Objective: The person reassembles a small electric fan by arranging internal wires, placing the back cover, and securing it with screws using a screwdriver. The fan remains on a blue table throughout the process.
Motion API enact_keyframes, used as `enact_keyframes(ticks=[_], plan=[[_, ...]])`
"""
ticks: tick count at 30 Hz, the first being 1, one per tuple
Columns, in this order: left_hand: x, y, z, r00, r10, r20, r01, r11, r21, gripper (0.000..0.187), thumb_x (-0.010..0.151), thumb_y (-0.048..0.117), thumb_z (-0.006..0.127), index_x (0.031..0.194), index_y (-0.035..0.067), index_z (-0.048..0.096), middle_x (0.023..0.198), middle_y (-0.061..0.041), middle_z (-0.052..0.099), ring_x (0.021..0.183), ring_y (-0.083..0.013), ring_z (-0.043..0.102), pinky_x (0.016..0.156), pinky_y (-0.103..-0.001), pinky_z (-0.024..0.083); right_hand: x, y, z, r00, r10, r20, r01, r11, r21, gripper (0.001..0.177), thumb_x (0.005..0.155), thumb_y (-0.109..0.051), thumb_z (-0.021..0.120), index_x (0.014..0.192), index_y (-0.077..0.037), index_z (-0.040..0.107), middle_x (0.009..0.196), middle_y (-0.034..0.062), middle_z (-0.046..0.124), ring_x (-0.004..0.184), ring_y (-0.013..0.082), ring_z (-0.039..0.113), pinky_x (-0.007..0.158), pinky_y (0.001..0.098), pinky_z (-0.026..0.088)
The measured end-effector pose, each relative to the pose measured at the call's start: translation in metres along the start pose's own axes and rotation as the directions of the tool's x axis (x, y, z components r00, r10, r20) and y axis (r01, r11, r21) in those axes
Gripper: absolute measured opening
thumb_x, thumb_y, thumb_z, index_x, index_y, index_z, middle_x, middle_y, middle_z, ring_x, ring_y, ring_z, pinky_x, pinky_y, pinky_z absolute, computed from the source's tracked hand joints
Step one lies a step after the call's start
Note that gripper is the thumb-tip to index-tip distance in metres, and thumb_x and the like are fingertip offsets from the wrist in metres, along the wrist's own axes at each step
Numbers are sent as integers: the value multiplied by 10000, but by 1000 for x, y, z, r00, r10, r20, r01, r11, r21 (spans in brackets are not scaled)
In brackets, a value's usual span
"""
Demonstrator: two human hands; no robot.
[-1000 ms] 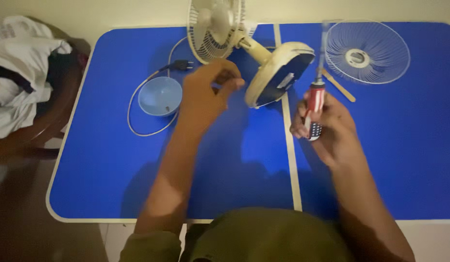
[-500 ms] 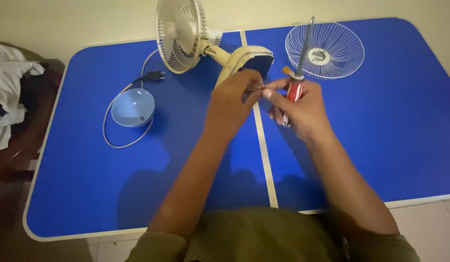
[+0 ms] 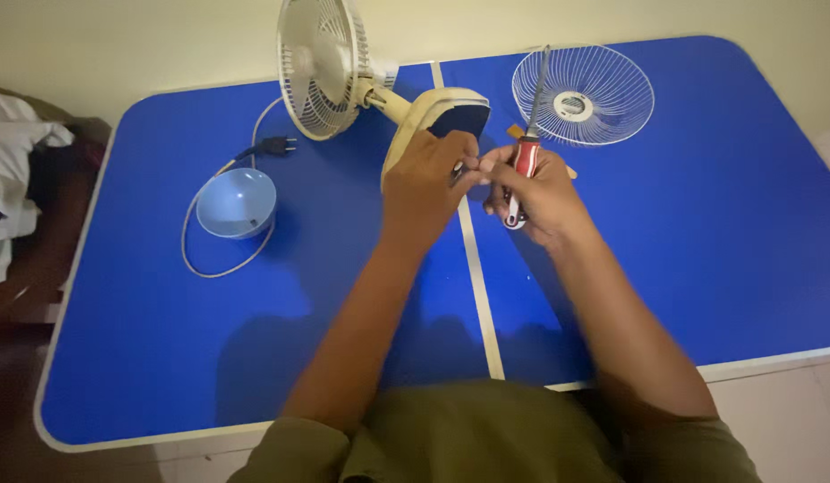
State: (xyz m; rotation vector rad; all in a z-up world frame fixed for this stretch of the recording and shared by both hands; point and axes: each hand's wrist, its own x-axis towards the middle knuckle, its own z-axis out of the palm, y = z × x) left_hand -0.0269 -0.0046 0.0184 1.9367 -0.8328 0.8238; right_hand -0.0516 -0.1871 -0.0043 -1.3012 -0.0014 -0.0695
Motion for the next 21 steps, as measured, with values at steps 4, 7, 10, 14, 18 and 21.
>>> enact_keyframes(ticks=[4, 7, 10, 14, 18, 21], plan=[[-2, -4, -4, 993, 82, -87, -75, 994, 75, 320, 861, 226, 860, 1084, 131, 651, 1009, -21, 669, 968, -265, 634, 871, -419, 490, 4, 7, -5, 1000, -23, 16, 21, 992, 125, 122, 980, -118, 670, 1002, -3, 634, 800, 121, 714, 451, 127, 544, 530, 347, 544], [-4, -9, -8, 981, 56, -183, -34, 992, 117, 451, 862, 257, 854, 1211, 111, 608, 1195, -76, 645, 1144, -307, 591, 1033, -459, 432, 9, 10, -10, 995, -63, -76, 69, 994, 82, 98, 983, -89, 668, 991, 1, 632, 905, 133, 726, 493, 114, 554, 545, 347, 553], [-3, -18, -7, 980, 19, -196, 9, 990, 140, 673, 810, 269, 853, 1367, 76, 530, 1381, -150, 573, 1302, -348, 519, 1126, -471, 383, 14, 13, -13, 983, -95, -158, 102, 994, 36, 73, 958, -73, 659, 967, -24, 605, 960, 147, 753, 462, 112, 552, 512, 338, 542], [-8, -30, -1, 963, -264, -53, 261, 964, -58, 730, 844, 197, 820, 1481, 85, 482, 1443, -149, 591, 1327, -352, 554, 1119, -432, 425, 20, 21, -18, 974, -116, -197, 116, 993, -13, 80, 970, -67, 678, 960, -10, 624, 931, 147, 747, 482, 107, 556, 515, 325, 540], [-11, -43, 0, 954, -297, -48, 289, 949, -126, 614, 900, 160, 792, 1454, 116, 531, 1421, -140, 632, 1341, -354, 614, 1119, -416, 493, 28, 33, -20, 965, -154, -211, 156, 988, -9, 90, 939, -61, 729, 962, -10, 659, 865, 89, 702, 488, 111, 572, 505, 305, 528], [-15, -48, -9, 958, -287, -16, 282, 950, -134, 588, 902, 148, 798, 1427, 109, 536, 1397, -143, 643, 1314, -362, 624, 1091, -418, 506, 33, 40, -19, 953, -157, -261, 159, 987, -14, 115, 922, -49, 775, 965, -3, 678, 780, 63, 653, 477, 114, 562, 465, 291, 485]])
